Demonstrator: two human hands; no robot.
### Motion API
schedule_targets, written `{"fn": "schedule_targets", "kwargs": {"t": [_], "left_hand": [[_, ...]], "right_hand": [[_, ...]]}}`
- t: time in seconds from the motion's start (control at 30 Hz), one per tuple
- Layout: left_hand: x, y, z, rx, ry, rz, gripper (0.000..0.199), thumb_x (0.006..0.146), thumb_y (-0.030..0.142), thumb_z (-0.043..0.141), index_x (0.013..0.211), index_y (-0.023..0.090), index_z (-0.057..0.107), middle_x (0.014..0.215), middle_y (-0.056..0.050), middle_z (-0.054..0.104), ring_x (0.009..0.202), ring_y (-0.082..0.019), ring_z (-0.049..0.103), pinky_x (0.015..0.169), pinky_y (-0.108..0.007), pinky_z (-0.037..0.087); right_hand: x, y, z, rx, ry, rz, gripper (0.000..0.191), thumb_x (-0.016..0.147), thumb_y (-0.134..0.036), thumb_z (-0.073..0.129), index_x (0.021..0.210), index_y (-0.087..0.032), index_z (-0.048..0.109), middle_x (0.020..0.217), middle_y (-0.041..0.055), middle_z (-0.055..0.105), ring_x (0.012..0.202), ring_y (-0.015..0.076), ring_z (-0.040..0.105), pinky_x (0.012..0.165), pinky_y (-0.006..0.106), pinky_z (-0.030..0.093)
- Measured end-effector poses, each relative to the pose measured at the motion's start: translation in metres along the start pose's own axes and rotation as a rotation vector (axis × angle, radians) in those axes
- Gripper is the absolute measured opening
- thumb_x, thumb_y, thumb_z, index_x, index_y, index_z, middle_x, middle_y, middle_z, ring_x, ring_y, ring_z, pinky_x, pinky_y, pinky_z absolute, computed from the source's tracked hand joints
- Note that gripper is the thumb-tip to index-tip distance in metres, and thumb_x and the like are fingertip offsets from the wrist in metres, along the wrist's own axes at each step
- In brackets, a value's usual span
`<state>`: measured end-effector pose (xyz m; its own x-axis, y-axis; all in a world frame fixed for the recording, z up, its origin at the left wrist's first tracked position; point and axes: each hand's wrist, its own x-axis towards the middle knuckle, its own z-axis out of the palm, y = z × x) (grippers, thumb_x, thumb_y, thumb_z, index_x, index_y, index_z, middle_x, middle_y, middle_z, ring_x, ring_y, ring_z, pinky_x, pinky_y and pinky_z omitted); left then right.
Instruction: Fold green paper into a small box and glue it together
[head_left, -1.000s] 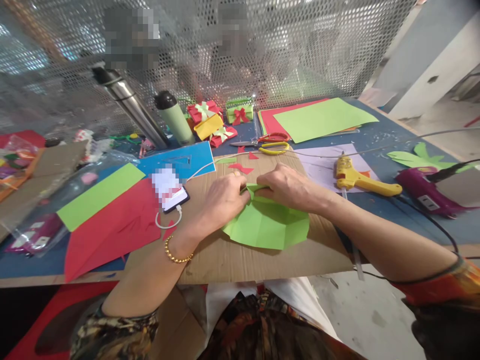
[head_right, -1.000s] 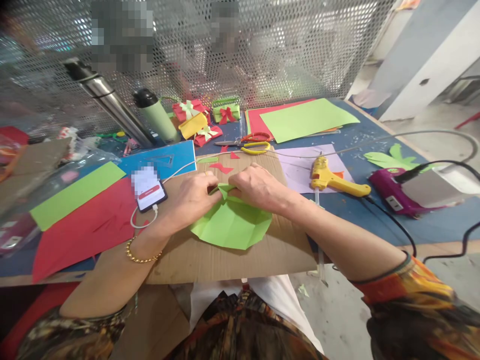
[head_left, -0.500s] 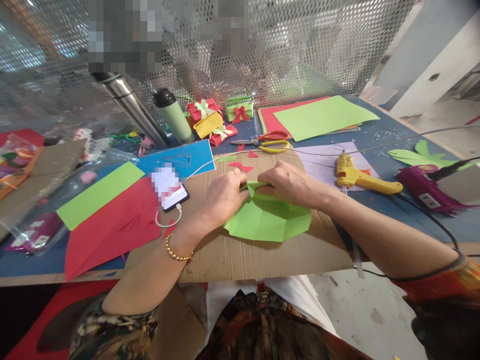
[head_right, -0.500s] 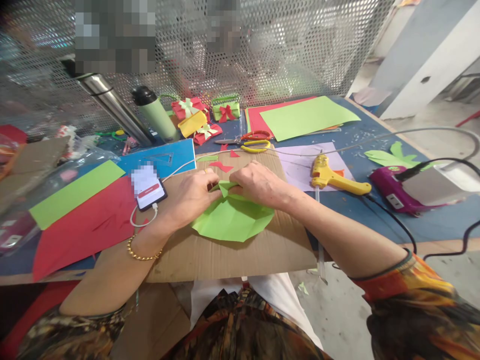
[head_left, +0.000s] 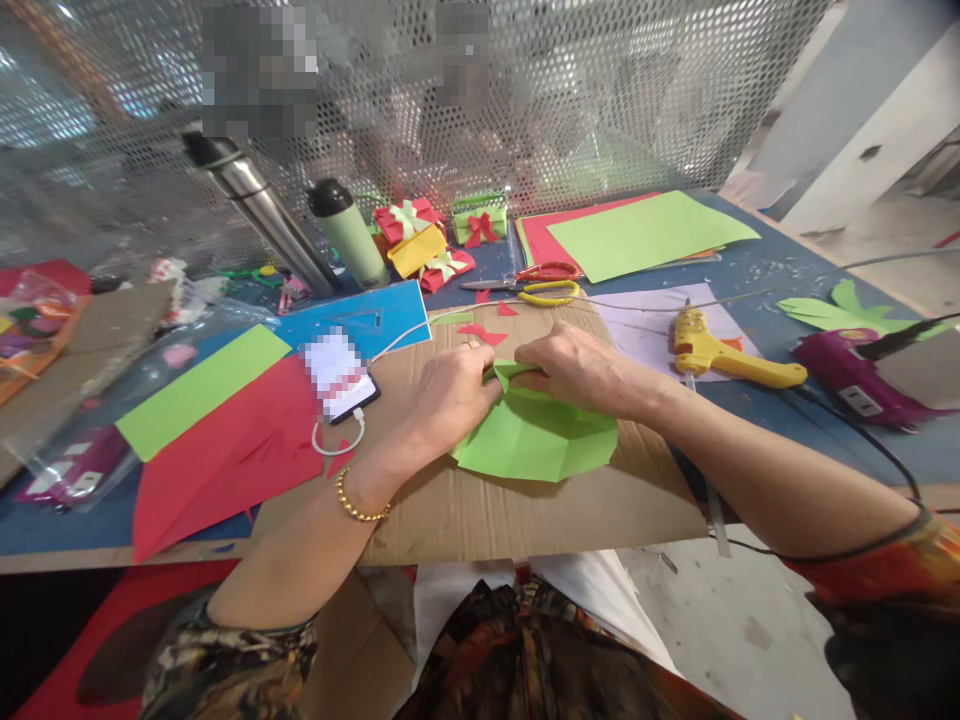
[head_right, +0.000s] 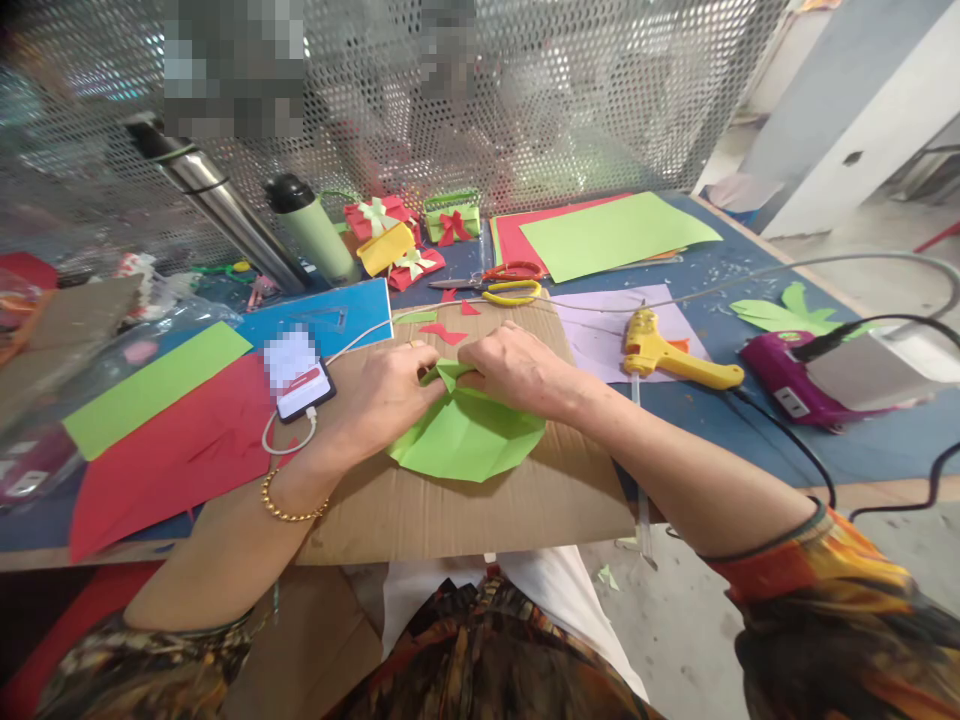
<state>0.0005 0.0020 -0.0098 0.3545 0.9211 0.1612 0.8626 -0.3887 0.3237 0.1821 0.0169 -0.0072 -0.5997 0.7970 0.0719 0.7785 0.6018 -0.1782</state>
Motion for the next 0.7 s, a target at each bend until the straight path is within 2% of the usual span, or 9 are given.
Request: {"fn": "schedule_targets", "kwargs": {"t": [0.33, 0.5, 0.7], "left_hand": [[-0.001, -0.002, 0.0, -0.073, 0.021, -0.023, 0.035, 0.077, 0.007, 0.061, 0.061, 0.022, 0.033, 0.059, 0.004, 0.045, 0.06, -0.014, 0.04, 0.059, -0.031, 0.024], [-0.003, -0.002, 0.001, -0.145, 0.029, -0.025, 0.03, 0.077, 0.006, 0.059, 0.062, 0.021, 0.039, 0.06, 0.004, 0.046, 0.061, -0.014, 0.042, 0.059, -0.031, 0.024], [0.0, -0.005, 0.001, -0.168, 0.051, 0.013, 0.031, 0.072, -0.001, 0.057, 0.062, 0.021, 0.038, 0.063, 0.004, 0.046, 0.065, -0.014, 0.043, 0.062, -0.03, 0.028]], "right_hand": [[-0.001, 0.004, 0.005, 0.061, 0.032, -0.027, 0.024, 0.088, -0.016, 0.061, 0.065, -0.017, 0.057, 0.057, -0.002, 0.048, 0.055, 0.0102, 0.029, 0.06, 0.029, 0.021], [0.0, 0.01, 0.012, 0.072, 0.063, -0.064, 0.027, 0.088, -0.016, 0.057, 0.062, -0.018, 0.051, 0.054, -0.0042, 0.042, 0.052, 0.0096, 0.025, 0.06, 0.03, 0.02], [0.001, 0.017, 0.019, 0.09, 0.081, -0.122, 0.029, 0.089, -0.019, 0.055, 0.062, -0.019, 0.045, 0.057, -0.0038, 0.04, 0.056, 0.0101, 0.028, 0.061, 0.029, 0.02]]}}
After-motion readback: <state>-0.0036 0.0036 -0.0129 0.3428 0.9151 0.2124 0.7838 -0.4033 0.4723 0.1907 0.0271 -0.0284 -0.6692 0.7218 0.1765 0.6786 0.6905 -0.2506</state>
